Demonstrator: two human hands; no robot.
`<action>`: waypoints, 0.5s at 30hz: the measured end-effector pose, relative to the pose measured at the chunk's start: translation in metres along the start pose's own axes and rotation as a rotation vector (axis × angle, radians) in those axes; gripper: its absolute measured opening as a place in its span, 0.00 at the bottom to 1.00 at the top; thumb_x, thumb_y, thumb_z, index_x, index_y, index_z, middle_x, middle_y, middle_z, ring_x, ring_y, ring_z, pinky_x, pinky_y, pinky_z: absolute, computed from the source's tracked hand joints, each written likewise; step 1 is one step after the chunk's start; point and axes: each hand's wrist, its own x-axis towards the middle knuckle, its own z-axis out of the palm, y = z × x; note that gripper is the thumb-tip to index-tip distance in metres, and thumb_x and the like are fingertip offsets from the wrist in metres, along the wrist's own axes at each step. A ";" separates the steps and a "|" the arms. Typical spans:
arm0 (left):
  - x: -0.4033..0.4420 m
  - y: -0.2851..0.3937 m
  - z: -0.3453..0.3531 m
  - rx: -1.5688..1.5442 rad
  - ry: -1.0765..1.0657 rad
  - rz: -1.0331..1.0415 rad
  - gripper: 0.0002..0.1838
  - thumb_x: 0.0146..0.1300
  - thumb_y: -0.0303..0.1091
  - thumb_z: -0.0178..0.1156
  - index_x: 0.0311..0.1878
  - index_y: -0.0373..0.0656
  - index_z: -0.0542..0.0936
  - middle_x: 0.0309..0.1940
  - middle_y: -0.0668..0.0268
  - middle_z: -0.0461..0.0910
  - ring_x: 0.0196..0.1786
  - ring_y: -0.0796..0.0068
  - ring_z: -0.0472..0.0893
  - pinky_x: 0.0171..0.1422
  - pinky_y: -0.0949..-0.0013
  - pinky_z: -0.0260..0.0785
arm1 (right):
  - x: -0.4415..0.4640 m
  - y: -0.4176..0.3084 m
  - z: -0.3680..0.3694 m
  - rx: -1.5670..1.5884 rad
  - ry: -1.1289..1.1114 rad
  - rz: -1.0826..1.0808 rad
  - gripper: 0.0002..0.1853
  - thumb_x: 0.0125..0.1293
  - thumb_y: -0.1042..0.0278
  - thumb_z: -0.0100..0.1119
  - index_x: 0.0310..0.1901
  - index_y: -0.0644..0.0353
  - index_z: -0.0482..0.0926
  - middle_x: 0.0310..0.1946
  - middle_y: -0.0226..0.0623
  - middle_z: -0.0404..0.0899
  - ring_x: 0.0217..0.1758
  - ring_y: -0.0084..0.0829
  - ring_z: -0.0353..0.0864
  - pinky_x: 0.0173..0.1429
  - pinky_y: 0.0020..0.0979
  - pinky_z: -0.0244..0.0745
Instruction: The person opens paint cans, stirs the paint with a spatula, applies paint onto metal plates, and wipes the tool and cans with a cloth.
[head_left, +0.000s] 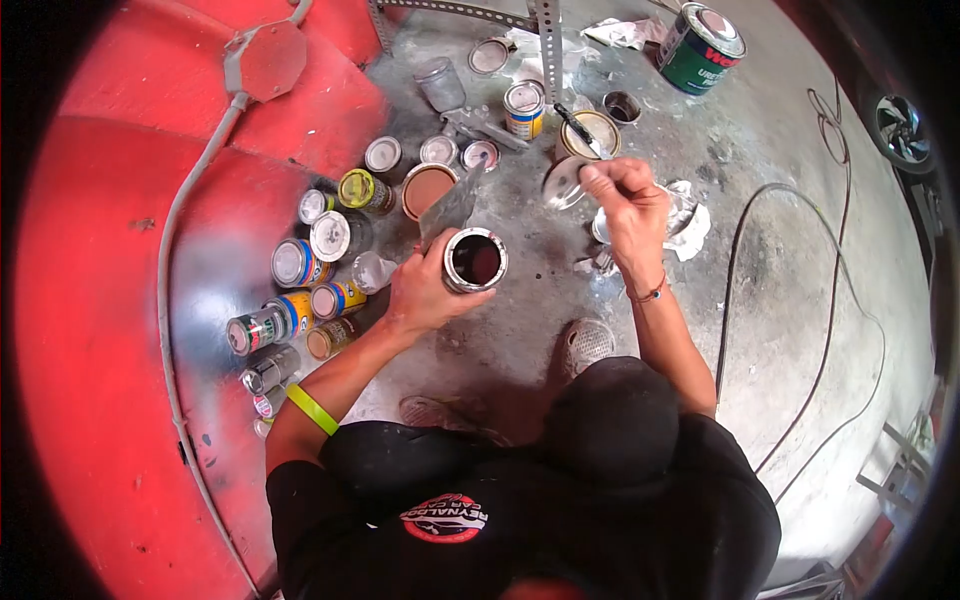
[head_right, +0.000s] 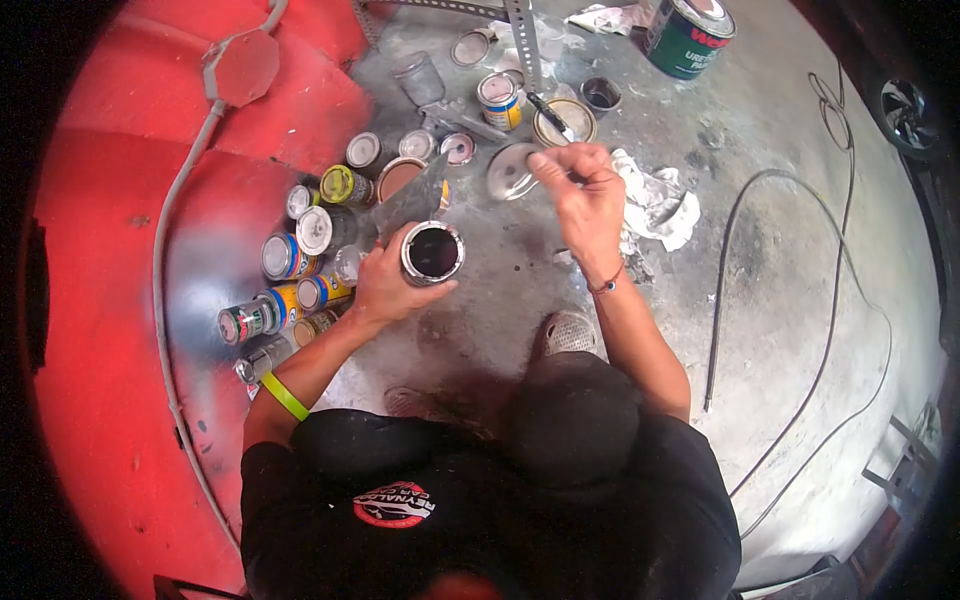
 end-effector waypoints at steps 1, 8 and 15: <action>0.000 -0.001 0.000 -0.034 0.003 -0.001 0.44 0.40 0.49 0.80 0.61 0.44 0.72 0.47 0.59 0.84 0.48 0.57 0.85 0.51 0.59 0.78 | -0.001 -0.002 0.001 0.007 -0.144 -0.001 0.06 0.58 0.70 0.72 0.36 0.62 0.88 0.35 0.31 0.79 0.43 0.25 0.74 0.48 0.25 0.68; -0.003 -0.007 0.011 -0.181 0.107 0.082 0.44 0.41 0.44 0.81 0.62 0.44 0.71 0.46 0.61 0.84 0.46 0.60 0.86 0.49 0.63 0.79 | -0.033 -0.034 0.027 -0.055 -0.656 0.032 0.09 0.55 0.66 0.75 0.33 0.61 0.88 0.35 0.30 0.78 0.42 0.25 0.76 0.49 0.26 0.70; -0.006 -0.007 0.012 -0.072 0.043 0.135 0.44 0.41 0.46 0.78 0.63 0.49 0.71 0.48 0.55 0.83 0.43 0.51 0.85 0.46 0.55 0.79 | -0.045 -0.019 0.037 -0.406 -0.581 -0.326 0.09 0.51 0.67 0.73 0.32 0.60 0.86 0.36 0.42 0.79 0.42 0.42 0.80 0.44 0.38 0.76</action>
